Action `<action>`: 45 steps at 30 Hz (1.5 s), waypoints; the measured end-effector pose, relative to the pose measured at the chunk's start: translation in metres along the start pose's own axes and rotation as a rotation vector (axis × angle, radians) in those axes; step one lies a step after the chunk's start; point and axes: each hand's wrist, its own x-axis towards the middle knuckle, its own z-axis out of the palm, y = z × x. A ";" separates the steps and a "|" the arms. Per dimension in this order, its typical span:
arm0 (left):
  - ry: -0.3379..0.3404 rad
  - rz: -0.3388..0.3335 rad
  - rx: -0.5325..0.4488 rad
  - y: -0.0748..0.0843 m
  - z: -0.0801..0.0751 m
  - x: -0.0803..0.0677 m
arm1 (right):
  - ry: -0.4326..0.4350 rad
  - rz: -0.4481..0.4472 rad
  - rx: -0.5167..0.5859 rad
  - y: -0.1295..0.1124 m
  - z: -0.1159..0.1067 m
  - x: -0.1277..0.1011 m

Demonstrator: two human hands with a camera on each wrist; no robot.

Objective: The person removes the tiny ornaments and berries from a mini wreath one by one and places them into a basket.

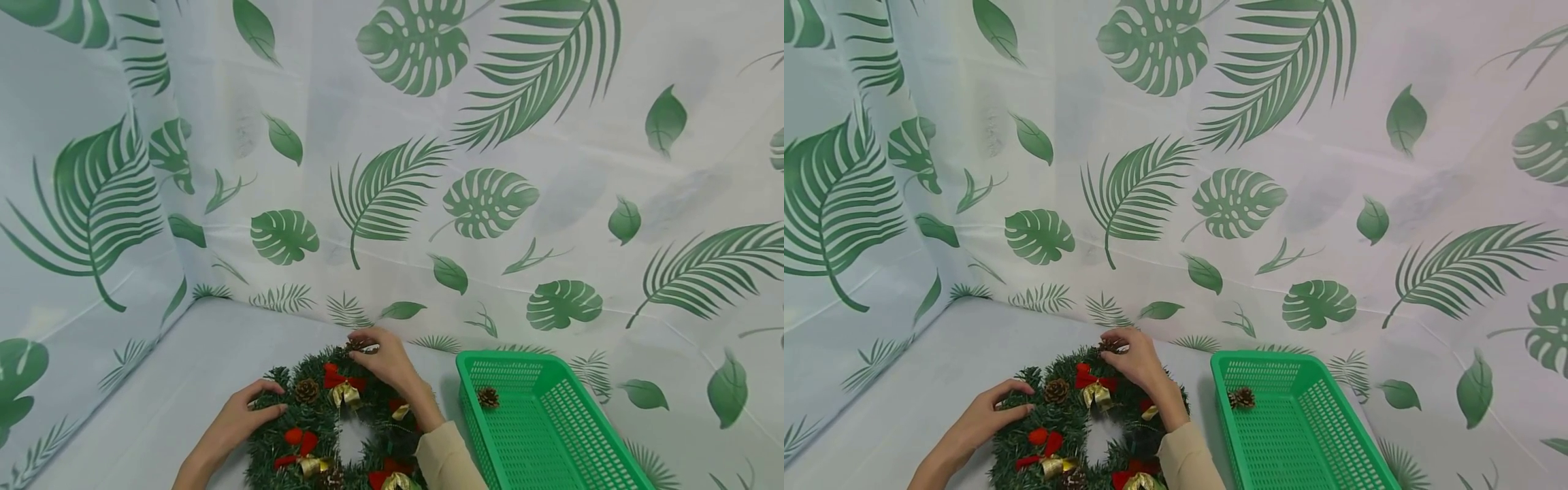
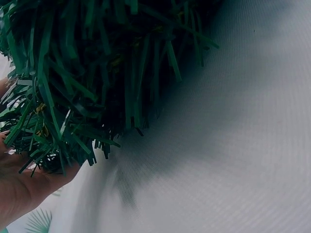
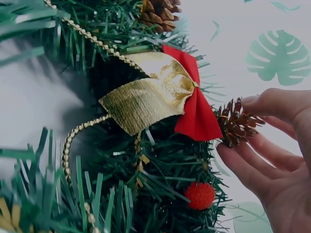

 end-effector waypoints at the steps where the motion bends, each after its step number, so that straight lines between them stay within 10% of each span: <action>1: 0.000 0.000 -0.001 0.000 0.000 0.000 | -0.002 0.002 0.001 0.000 -0.001 -0.001; 45: -0.011 -0.011 -0.006 0.002 0.000 -0.002 | 0.040 0.096 0.002 0.003 -0.055 -0.031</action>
